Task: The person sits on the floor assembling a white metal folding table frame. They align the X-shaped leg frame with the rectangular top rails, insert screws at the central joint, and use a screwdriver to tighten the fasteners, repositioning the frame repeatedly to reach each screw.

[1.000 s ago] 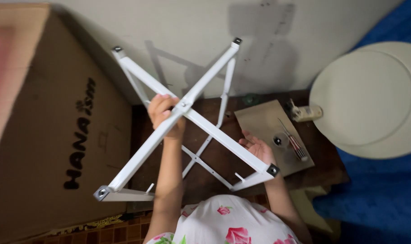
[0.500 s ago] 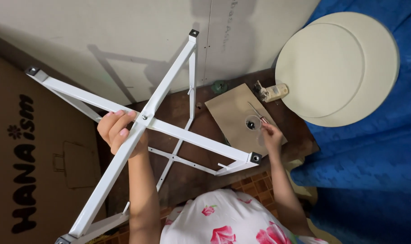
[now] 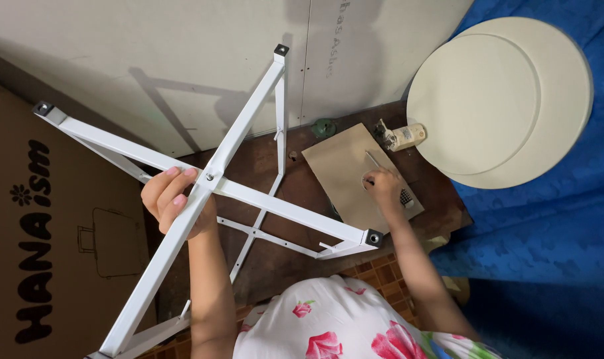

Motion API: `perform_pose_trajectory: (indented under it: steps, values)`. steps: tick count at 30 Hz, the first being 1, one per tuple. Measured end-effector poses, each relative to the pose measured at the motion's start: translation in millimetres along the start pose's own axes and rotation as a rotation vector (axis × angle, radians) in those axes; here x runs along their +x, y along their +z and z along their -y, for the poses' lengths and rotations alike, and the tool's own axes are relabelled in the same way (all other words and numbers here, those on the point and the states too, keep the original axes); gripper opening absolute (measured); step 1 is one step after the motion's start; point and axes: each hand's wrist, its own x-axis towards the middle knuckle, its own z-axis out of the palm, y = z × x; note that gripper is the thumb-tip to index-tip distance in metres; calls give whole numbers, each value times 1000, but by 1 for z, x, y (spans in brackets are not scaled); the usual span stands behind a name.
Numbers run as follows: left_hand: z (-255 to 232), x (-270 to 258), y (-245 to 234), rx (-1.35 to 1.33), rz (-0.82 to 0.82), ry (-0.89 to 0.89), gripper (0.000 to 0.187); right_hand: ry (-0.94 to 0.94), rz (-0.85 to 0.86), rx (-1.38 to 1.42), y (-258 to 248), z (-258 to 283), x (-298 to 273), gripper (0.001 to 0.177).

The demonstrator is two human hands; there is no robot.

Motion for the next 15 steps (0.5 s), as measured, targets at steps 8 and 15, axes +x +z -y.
perform_pose_trajectory:
  steps: [8,15]
  values:
    - [-4,4,0,60,-7,-2,48,45,28,114,18,-22,2,10]
    - [-6,3,-1,62,5,-70,45,-182,41,-77,18,-30,4,8]
